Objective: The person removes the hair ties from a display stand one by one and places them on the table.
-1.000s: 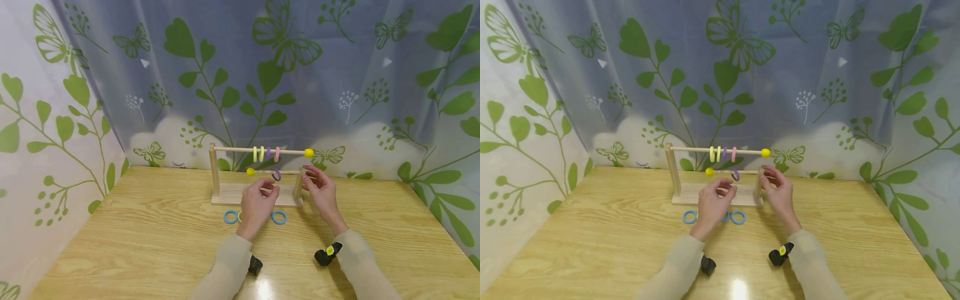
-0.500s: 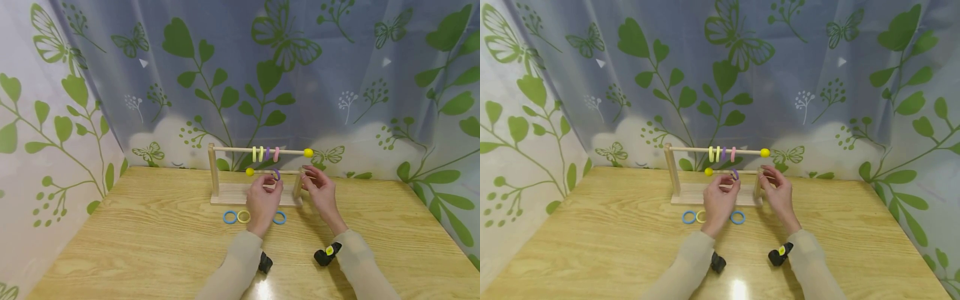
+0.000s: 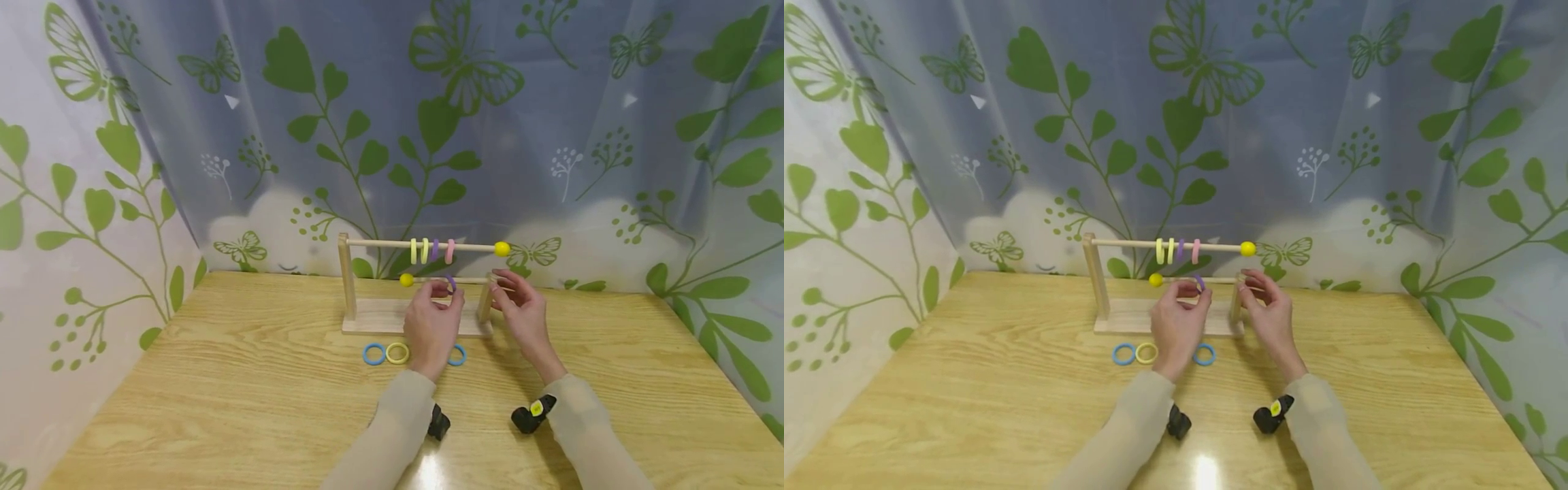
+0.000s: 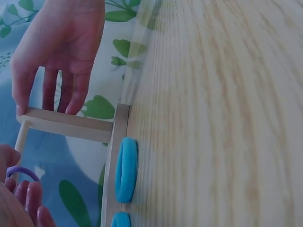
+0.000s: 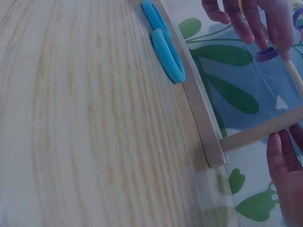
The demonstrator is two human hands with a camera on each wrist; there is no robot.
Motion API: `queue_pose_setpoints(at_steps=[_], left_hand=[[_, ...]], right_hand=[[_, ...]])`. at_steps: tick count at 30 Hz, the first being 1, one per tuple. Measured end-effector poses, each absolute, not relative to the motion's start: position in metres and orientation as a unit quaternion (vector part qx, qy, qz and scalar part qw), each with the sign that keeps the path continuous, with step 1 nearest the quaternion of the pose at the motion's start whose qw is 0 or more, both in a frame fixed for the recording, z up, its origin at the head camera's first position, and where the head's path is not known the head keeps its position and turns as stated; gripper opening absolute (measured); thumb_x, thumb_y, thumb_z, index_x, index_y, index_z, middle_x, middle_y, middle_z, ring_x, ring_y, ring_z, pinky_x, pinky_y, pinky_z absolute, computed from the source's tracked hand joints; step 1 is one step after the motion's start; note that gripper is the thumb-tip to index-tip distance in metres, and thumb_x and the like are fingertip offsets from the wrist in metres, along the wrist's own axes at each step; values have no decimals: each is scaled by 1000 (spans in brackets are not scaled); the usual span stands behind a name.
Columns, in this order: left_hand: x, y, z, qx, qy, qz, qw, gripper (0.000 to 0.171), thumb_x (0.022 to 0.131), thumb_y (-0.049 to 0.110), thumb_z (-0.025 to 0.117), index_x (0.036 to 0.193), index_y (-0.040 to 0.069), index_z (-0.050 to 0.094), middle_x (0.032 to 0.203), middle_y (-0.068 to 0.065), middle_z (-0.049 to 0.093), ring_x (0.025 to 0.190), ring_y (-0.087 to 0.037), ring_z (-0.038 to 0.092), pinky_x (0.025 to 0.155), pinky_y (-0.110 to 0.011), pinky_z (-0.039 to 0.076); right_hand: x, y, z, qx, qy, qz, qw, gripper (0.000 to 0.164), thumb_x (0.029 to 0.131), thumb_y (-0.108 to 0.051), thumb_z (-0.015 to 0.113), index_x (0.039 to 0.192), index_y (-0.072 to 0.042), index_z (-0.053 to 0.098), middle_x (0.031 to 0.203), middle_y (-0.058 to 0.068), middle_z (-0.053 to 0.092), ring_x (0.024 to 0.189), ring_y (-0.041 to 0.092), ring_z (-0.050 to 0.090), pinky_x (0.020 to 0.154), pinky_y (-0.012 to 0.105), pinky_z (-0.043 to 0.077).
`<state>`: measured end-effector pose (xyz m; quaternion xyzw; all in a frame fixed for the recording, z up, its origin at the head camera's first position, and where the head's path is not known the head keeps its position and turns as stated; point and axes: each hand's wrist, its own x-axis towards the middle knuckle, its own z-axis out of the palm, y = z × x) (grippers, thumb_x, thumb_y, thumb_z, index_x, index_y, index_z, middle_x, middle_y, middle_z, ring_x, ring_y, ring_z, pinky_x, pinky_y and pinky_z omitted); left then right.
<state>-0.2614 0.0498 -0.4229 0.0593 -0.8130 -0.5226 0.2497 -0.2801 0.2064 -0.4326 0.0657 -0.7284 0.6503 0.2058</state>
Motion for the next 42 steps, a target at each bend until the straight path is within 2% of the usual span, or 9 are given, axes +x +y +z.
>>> queue_pose_setpoints(at_steps=[5,11,21,30,42], left_hand=[[-262,51,-424,57,-815,-512,266,17,87,34,80,96,22,73,92,8,76,68,-6,69,63,-28,51],[-265,51,-423,59,-814,-509,273,16,89,36,77,96,23,73,95,10,77,69,-5,69,63,-29,51],[-268,49,-423,53,-805,-506,306,9,90,30,76,94,23,74,95,11,78,62,-3,65,58,-26,46],[-267,46,-422,71,-802,-508,306,10,89,31,76,92,22,77,92,10,79,61,-6,66,55,-26,43],[-267,44,-423,87,-804,-498,315,11,86,31,78,88,21,76,86,9,79,62,-9,68,54,-28,44]], right_hand=[[-280,206,-433,67,-727,652,206,33,100,-10,65,131,0,65,104,-16,68,90,3,69,76,23,62],[-282,205,-431,67,-725,652,212,32,100,-9,65,131,0,66,103,-16,68,88,3,69,74,21,61],[-283,205,-428,65,-721,656,213,32,99,-7,65,130,1,65,101,-16,68,86,4,69,74,23,62],[-282,206,-430,68,-724,653,210,32,100,-8,65,130,0,65,102,-16,68,87,3,69,72,18,60],[-281,206,-433,66,-728,650,208,32,100,-10,65,131,-1,66,104,-15,68,89,2,69,74,22,62]])
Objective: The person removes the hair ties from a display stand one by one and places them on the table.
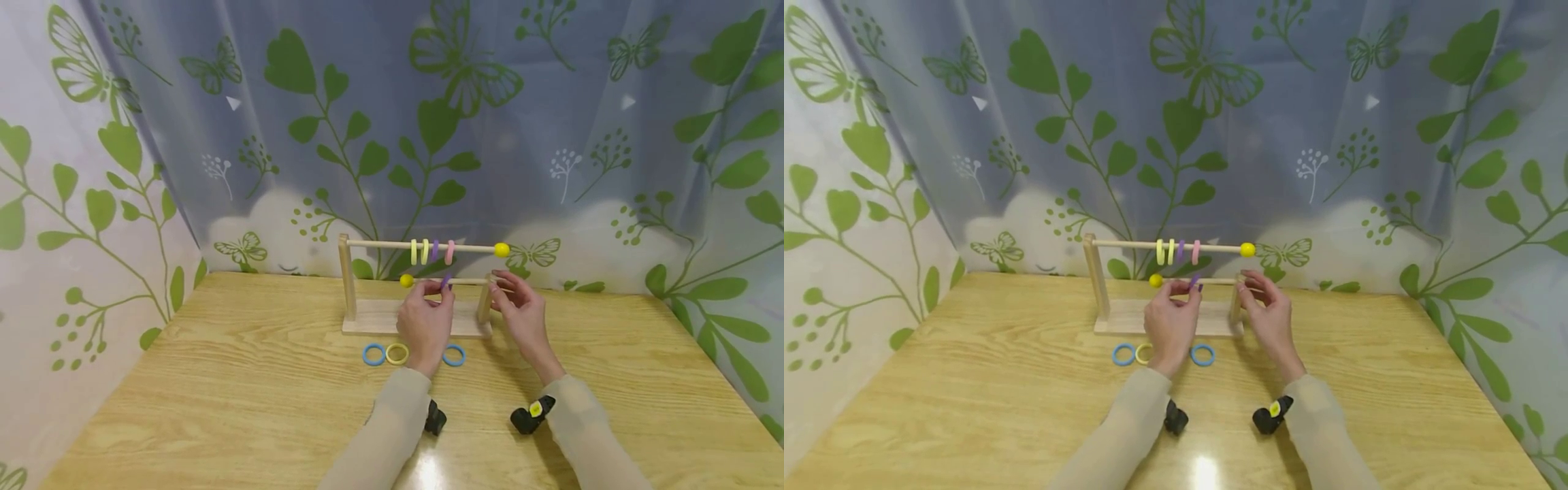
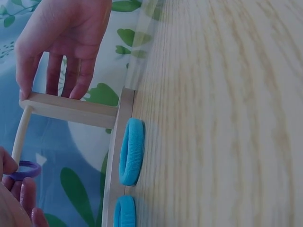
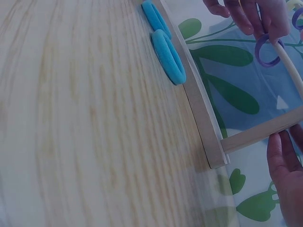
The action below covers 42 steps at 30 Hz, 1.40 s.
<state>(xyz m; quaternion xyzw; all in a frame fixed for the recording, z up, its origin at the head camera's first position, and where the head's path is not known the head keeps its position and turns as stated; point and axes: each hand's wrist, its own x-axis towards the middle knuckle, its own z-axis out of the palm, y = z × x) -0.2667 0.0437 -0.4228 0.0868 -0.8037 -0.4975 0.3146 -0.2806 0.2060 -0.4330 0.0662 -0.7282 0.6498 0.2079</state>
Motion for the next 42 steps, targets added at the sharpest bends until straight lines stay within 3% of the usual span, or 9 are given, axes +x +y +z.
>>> queue_pose_setpoints(at_steps=[7,16,42], left_hand=[[-267,39,-422,91,-795,-506,322,9,85,28,76,87,18,76,81,4,78,61,-11,68,55,-30,46],[-267,32,-425,87,-791,-517,317,10,87,28,77,90,19,75,88,8,79,61,-7,66,58,-29,47],[-264,11,-420,81,-777,-521,343,10,88,27,76,91,18,74,87,7,79,61,-8,67,58,-30,48]], right_hand=[[-281,205,-434,67,-728,651,205,32,100,-10,65,131,-1,66,103,-15,67,90,3,69,75,21,61],[-279,205,-434,60,-728,652,203,32,100,-10,65,132,-1,65,104,-15,67,90,4,69,75,22,61],[-279,204,-432,64,-726,654,205,32,100,-9,64,132,-1,65,103,-17,67,90,2,68,74,19,60]])
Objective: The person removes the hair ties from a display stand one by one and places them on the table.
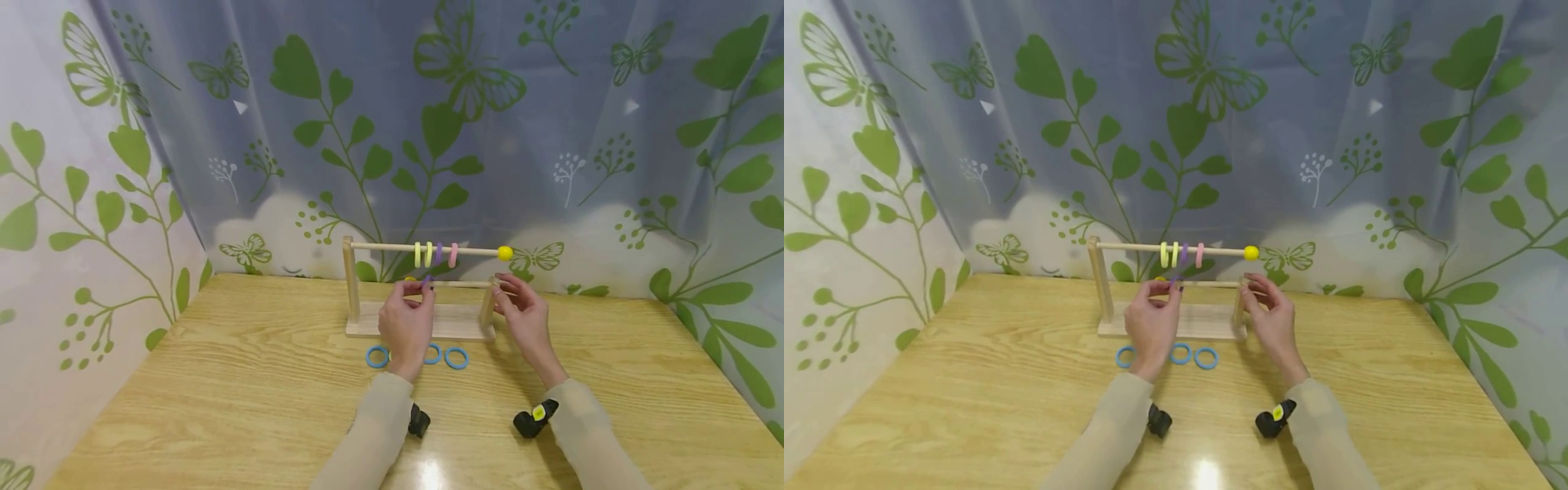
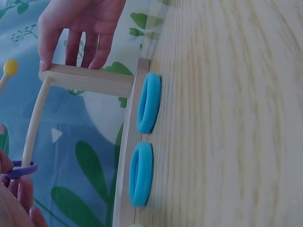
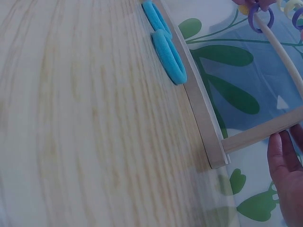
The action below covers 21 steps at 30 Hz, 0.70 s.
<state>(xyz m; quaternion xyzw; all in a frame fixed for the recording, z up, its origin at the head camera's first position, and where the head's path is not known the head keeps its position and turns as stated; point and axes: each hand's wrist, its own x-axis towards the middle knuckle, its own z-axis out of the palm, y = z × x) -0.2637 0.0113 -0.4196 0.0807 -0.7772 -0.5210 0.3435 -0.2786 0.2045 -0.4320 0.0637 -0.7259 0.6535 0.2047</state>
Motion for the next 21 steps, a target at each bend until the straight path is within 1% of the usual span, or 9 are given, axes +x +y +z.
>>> queue_pose_setpoints(at_steps=[4,13,21], left_hand=[[-263,8,-420,78,-778,-518,346,8,88,25,76,92,18,74,88,7,79,61,-8,67,57,-29,48],[-263,0,-421,73,-775,-514,359,9,89,24,76,92,16,74,86,4,79,63,-13,69,59,-31,50],[-264,-5,-423,77,-773,-512,366,8,88,24,75,92,17,74,84,4,79,62,-13,68,59,-30,50]], right_hand=[[-278,205,-431,63,-727,653,204,32,101,-9,64,132,-1,65,103,-17,67,90,1,68,75,19,60],[-279,204,-431,64,-725,654,206,32,100,-8,64,132,-1,65,102,-17,67,90,4,69,75,20,60],[-278,205,-432,64,-728,651,203,33,101,-10,64,133,-2,65,103,-17,67,91,3,68,76,21,61]])
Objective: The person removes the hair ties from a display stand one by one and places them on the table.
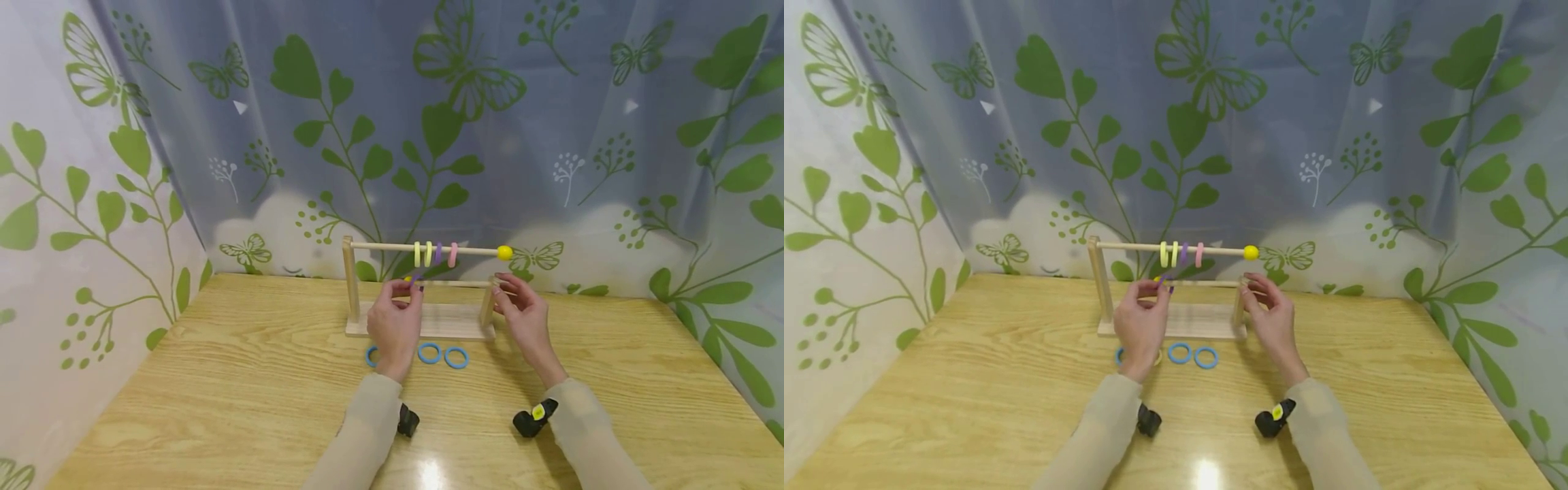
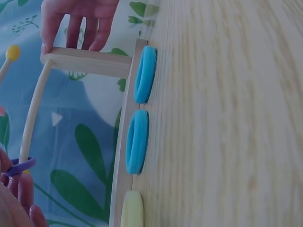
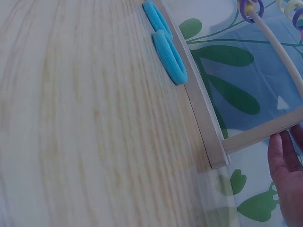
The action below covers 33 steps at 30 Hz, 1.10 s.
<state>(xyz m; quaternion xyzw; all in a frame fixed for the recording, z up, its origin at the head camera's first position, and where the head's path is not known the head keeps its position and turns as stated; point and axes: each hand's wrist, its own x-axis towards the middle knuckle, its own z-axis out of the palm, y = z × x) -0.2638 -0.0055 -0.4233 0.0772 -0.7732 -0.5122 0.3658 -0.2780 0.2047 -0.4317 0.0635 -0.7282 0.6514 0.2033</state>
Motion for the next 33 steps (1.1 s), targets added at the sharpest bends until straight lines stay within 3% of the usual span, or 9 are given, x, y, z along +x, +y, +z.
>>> queue_pose_setpoints(at_steps=[33], left_hand=[[-273,-24,-424,96,-768,-539,332,10,91,25,72,95,16,74,86,1,78,65,-14,69,62,-30,52]], right_hand=[[-280,205,-434,66,-724,654,209,32,100,-8,64,131,0,65,102,-18,68,89,0,68,75,21,61]])
